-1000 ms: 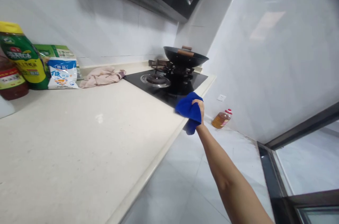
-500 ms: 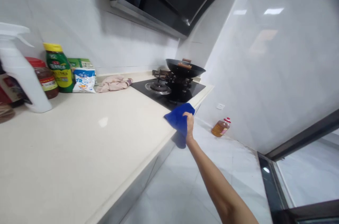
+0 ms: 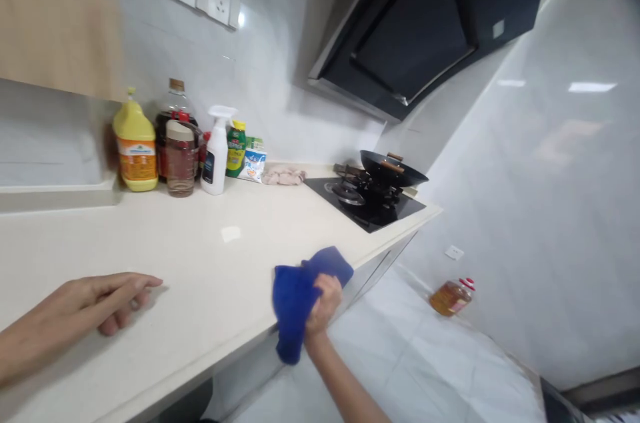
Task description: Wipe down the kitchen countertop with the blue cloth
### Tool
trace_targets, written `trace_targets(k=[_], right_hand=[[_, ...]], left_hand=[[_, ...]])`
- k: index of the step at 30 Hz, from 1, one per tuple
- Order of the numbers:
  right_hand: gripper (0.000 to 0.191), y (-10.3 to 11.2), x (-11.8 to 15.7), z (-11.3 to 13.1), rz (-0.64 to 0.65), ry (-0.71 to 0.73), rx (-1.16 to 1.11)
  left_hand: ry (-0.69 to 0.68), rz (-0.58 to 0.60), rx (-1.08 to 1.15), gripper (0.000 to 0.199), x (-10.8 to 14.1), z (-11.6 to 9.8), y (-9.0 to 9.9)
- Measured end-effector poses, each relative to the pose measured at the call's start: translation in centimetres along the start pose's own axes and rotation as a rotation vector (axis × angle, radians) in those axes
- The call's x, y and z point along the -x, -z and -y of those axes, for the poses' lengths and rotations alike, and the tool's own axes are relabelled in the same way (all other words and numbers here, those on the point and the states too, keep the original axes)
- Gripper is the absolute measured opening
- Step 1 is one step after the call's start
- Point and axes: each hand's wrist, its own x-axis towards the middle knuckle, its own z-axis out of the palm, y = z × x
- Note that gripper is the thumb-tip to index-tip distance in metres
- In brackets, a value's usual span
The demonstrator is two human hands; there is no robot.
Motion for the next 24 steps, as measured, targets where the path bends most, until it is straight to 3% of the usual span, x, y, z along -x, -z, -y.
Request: trace_targets(k=[2,4,7,10,14,19,24], right_hand=[[0.026,-0.1,0.9,3.4,0.024,0.036,-0.028],[0.027,-0.1,1.6,6.5,0.063,0.067,-0.051],[0.026,0.1,2.4,10.6,0.145,0.117,-0.064],[0.028,0.3,3.0,13.9,0.197,0.163,-0.086],[0.032,0.6,3.6,17.1,0.264,0.228,-0.119],[0.041,1.2,3.7,20.9,0.397,0.358,-0.145],[0.048,1.5,3.1,25.2,0.481,0.533,-0.179]], left_hand=[[0.01,0.077,0.049,0.066,1.6,-1.1,1.3],[0.01,0.073,0.0,0.062,3.2,-1.5,3.1],[-0.039,0.084,-0.079,0.056,5.1,0.2,6.7],[0.023,-0.066,-0.106,0.054,6.7,3.9,10.6],[0.159,-0.33,0.028,0.053,9.3,7.9,14.5],[0.211,-0.501,0.223,0.057,12.0,9.4,15.8],[0.183,-0.588,0.282,0.054,12.0,10.3,15.4]])
